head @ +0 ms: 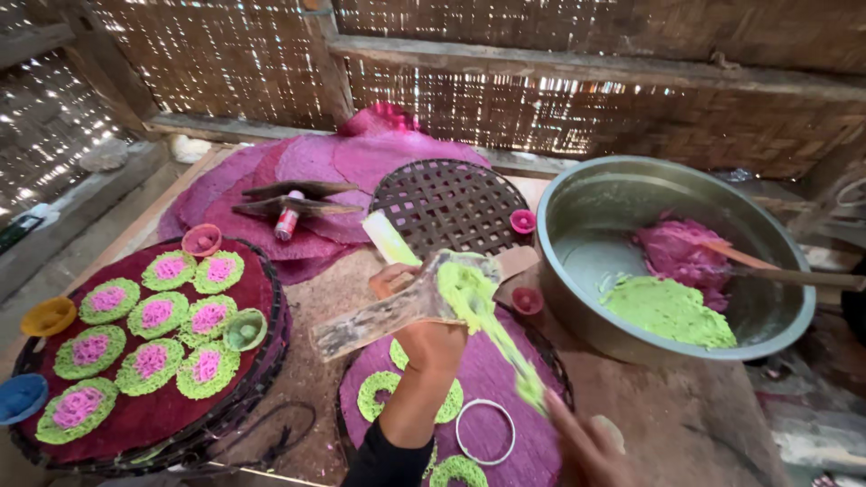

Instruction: The person uses a wooden press to extrude green dough into circular shapes on a pink cloth. They repeatedly scoop dough from a metal bowl, load it into the press, and squeeze out rings, arranging them on the cloth.

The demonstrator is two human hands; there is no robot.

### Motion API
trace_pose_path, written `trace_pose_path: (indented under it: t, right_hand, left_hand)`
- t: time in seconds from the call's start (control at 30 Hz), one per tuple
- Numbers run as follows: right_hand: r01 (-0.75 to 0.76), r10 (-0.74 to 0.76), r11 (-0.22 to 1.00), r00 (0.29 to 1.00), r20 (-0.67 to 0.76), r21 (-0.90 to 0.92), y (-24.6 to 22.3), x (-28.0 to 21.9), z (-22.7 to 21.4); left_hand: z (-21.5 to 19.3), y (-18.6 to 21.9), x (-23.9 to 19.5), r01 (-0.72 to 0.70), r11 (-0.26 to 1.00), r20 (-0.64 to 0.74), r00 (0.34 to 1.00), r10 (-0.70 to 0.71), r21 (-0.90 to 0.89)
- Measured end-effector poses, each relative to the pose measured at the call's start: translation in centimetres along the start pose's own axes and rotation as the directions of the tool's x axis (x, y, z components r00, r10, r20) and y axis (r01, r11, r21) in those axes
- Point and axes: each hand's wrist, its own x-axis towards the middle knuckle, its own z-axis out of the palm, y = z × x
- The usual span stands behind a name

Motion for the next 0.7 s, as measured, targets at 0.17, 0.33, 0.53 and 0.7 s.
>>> trace_pose_path:
  t: [0.17,0.33,0.53,0.7]
  right_hand:
    - [0.008,-0.005,0.999,0.996,-0.085,0.041,2.5,1.2,-3.8]
    - [-0.247,0.247,0.969,0.969,0.008,0.024,0.4,2.1,-3.0]
    - [-0.019,0.04,0.977,0.995,-0.097,0.212,-0.6,-1.0,-1.3]
    - [0.082,-0.098,0.951,0.995,0.037,0.298,0.5,0.8,-4.3]
  left_hand:
    - [0.6,1.9,0.0,0.075,0.926,-0.022,0.996,-0.089,-0.37]
    - [2.4,3.6,-0.9,0.088,0.755,-0.057,0.985,-0.164,-0.649]
    - [2.0,0.6,-1.8,0.163,0.898,-0.012,0.983,-0.184,-0.409]
    - [3.9,0.7,-3.7,0.103,0.646,-0.002,0.987,-0.16,-0.757]
